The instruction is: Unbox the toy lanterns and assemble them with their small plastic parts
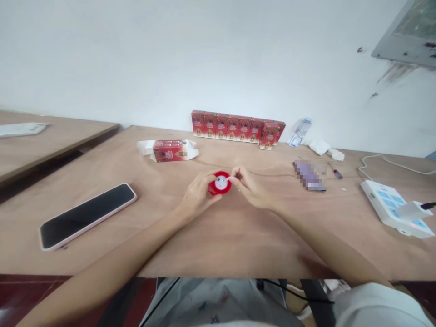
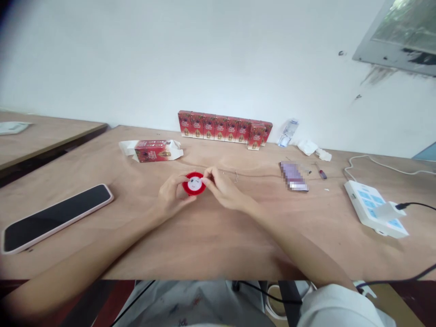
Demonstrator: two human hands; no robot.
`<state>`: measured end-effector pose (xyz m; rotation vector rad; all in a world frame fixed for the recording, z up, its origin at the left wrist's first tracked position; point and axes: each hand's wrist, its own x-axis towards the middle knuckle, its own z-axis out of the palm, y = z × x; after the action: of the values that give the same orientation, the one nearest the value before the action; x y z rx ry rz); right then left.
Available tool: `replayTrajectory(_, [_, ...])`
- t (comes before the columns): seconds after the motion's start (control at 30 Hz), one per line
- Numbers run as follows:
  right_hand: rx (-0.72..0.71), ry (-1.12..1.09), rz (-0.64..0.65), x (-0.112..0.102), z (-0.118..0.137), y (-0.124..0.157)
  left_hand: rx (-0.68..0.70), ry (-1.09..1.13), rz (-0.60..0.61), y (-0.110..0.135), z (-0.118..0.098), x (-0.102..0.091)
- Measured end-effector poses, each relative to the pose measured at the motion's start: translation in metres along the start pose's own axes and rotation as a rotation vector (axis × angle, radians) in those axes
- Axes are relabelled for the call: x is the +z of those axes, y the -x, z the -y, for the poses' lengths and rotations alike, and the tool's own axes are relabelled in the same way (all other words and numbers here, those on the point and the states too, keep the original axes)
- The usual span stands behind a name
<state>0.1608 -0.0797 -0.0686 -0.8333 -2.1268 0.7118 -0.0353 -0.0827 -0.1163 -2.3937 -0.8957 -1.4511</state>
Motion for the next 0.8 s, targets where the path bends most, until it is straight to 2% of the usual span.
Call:
replayTrajectory(0.13, [-0.032,0.107,-0.034,0.008,0.003,0.000,-0.012,-0.002,0.003,-0.001,0.000,-0.001])
replayTrajectory(0.37, [-0.061,0.148,-0.068,0.010,-0.002,-0.002,-0.024,-0.025,0.038,-0.001,0.000,-0.001])
replayTrajectory(0.8, [-0.109,0.210,-0.224,0.025,-0.007,0.001,0.026,-0.065,-0.012,-0.001,0.000,-0.002])
